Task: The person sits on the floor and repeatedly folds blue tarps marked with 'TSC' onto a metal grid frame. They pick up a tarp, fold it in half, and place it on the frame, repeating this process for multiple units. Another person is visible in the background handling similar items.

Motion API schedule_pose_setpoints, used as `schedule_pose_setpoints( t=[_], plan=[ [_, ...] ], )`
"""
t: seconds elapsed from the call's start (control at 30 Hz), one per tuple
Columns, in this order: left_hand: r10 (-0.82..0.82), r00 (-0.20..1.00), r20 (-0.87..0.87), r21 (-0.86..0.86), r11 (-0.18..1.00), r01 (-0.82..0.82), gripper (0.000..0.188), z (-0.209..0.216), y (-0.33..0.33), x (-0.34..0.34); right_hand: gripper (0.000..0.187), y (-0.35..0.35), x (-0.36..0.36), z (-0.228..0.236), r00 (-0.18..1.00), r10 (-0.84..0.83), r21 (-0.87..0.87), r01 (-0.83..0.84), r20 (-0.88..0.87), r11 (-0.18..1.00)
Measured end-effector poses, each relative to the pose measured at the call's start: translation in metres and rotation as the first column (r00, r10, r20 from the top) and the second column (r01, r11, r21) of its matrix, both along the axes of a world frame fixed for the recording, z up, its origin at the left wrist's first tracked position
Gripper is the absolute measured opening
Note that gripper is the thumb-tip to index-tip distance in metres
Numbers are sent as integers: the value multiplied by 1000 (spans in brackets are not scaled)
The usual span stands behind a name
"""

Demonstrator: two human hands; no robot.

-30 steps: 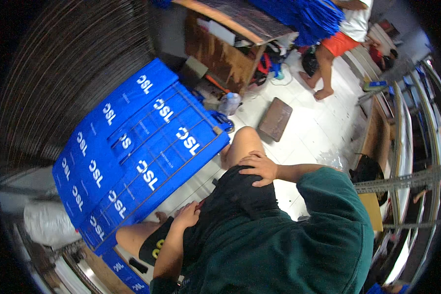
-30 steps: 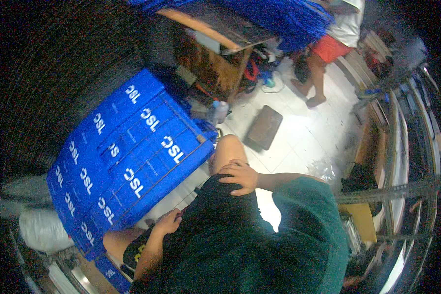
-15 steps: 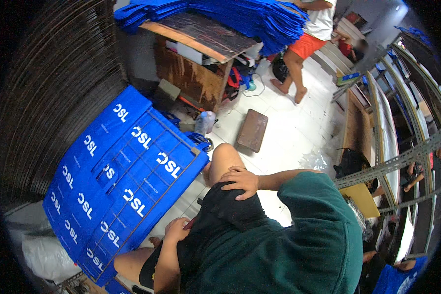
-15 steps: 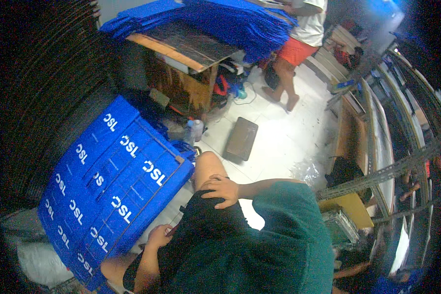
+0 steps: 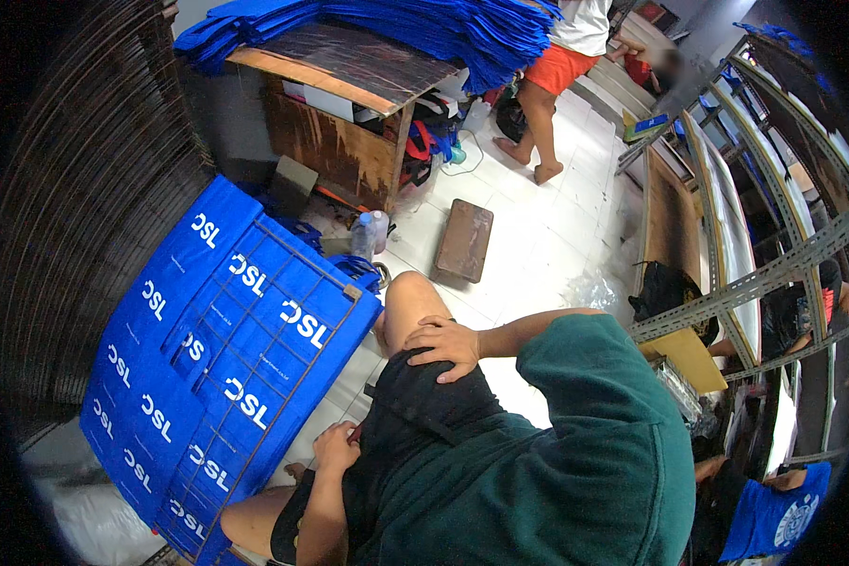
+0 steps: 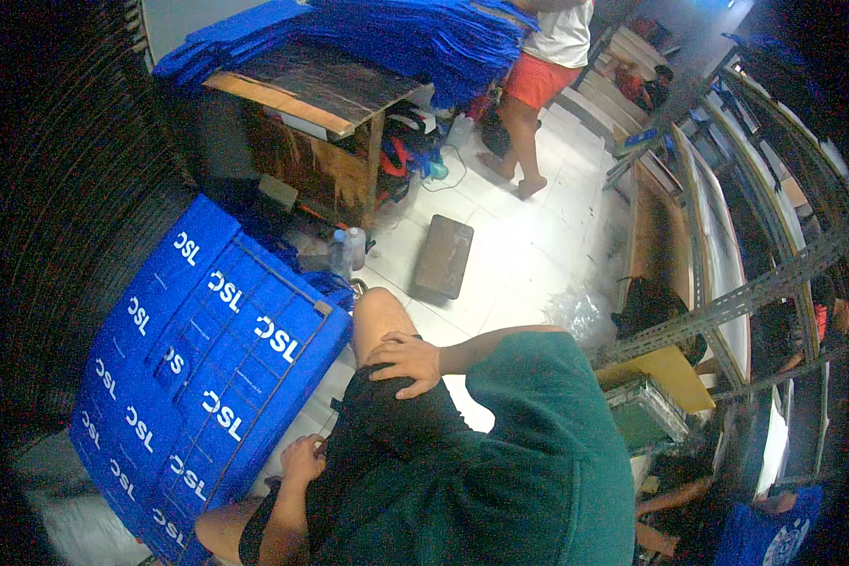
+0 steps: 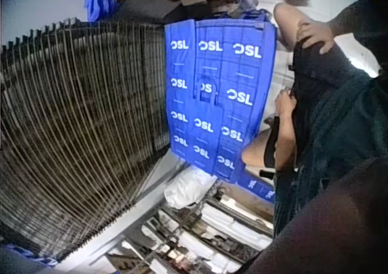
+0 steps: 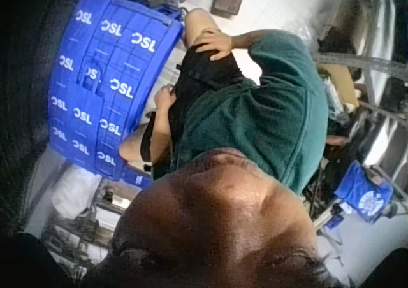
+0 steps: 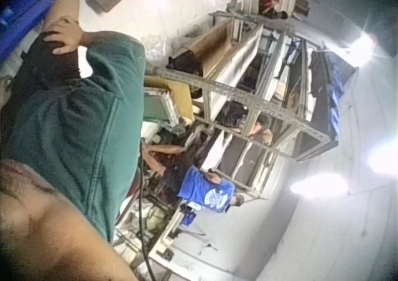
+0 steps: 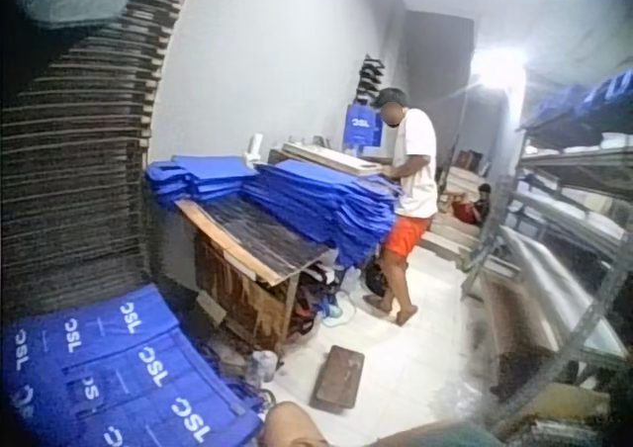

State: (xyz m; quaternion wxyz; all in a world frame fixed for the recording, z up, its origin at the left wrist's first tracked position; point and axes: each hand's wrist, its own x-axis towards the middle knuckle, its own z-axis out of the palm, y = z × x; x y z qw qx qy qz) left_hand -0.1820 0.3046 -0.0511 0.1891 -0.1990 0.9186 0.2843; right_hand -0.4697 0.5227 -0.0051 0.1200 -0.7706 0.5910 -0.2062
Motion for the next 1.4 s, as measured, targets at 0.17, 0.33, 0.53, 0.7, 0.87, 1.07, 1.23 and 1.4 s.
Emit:
schedule_pose_setpoints(
  t=[0.17, 0.33, 0.53, 0.7, 0.87, 1.07, 1.23, 1.4],
  plan=[
    [42, 997, 68, 73, 996, -47, 33, 1, -5, -2, 61, 5, 4, 1, 1000, -25, 17, 25, 5, 1000],
    [56, 996, 67, 88, 994, -62, 35, -5, -8, 1, 61, 7, 4, 3, 999, -26, 36, 28, -41, 999],
    [70, 996, 62, 94, 993, -76, 37, 2, -5, -2, 60, 6, 2, 5, 1000, 0, 68, 0, -8, 998],
    [79, 995, 64, 109, 990, -86, 39, 1, -8, -1, 60, -1, 0, 5, 999, 47, 35, -47, -23, 998],
    [77, 996, 32, 129, 988, -81, 39, -1, -9, 3, 59, -2, -1, 6, 999, 46, 31, -45, -23, 998],
    [85, 996, 33, 130, 988, -89, 38, 3, -9, 0, 59, -2, -2, 9, 999, 47, 54, -46, -6, 997],
    [89, 990, 109, 157, 982, -105, 40, 6, -10, -2, 60, -3, -2, 3, 999, 35, 37, -34, -3, 999],
    [83, 988, 128, 147, 984, -102, 42, 5, -10, -3, 58, -4, -3, 6, 999, 46, 38, -46, 3, 998]
  ],
)
